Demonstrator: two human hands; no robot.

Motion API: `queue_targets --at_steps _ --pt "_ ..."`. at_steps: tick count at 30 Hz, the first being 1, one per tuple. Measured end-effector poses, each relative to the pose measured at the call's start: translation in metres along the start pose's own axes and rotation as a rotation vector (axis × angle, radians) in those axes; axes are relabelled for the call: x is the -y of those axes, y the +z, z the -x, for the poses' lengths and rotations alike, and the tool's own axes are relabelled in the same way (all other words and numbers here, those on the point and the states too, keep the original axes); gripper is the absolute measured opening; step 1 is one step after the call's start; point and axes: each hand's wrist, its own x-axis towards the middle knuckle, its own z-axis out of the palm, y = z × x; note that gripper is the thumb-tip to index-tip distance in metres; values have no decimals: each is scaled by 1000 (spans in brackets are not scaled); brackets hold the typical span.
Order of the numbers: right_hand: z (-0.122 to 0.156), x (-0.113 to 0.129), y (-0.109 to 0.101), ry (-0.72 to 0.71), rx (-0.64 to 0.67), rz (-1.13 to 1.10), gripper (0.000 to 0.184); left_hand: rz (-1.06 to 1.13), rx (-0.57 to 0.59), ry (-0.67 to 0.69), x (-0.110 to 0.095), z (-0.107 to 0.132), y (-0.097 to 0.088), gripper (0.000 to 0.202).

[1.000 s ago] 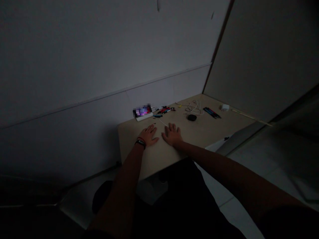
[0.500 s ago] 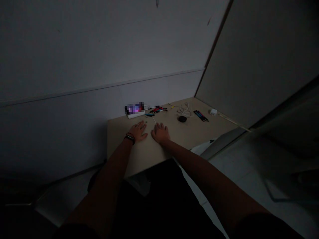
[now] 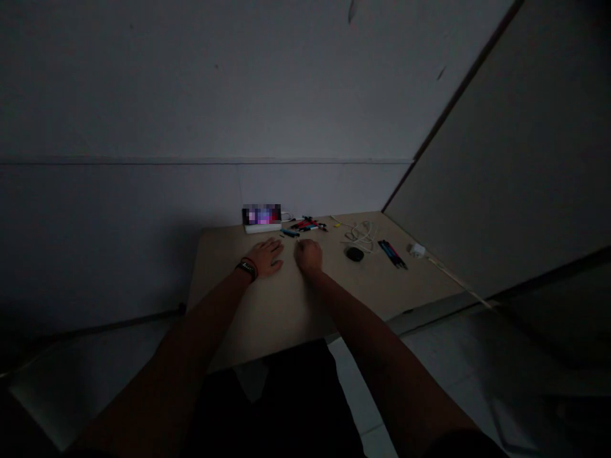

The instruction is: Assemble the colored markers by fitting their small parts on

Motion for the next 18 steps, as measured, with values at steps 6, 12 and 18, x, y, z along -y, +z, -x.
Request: queue_targets --at_steps 6,12,18 --pt "-3 1 -5 30 -46 31 44 72 -69 -123 -7 10 -5 54" --pt "11 2 -10 -17 -65 88 44 100 -161 -257 -23 23 -3 42" --pt "16 2 -10 -90 -59 89 42 94 -214 -344 -43 33 -2 38"
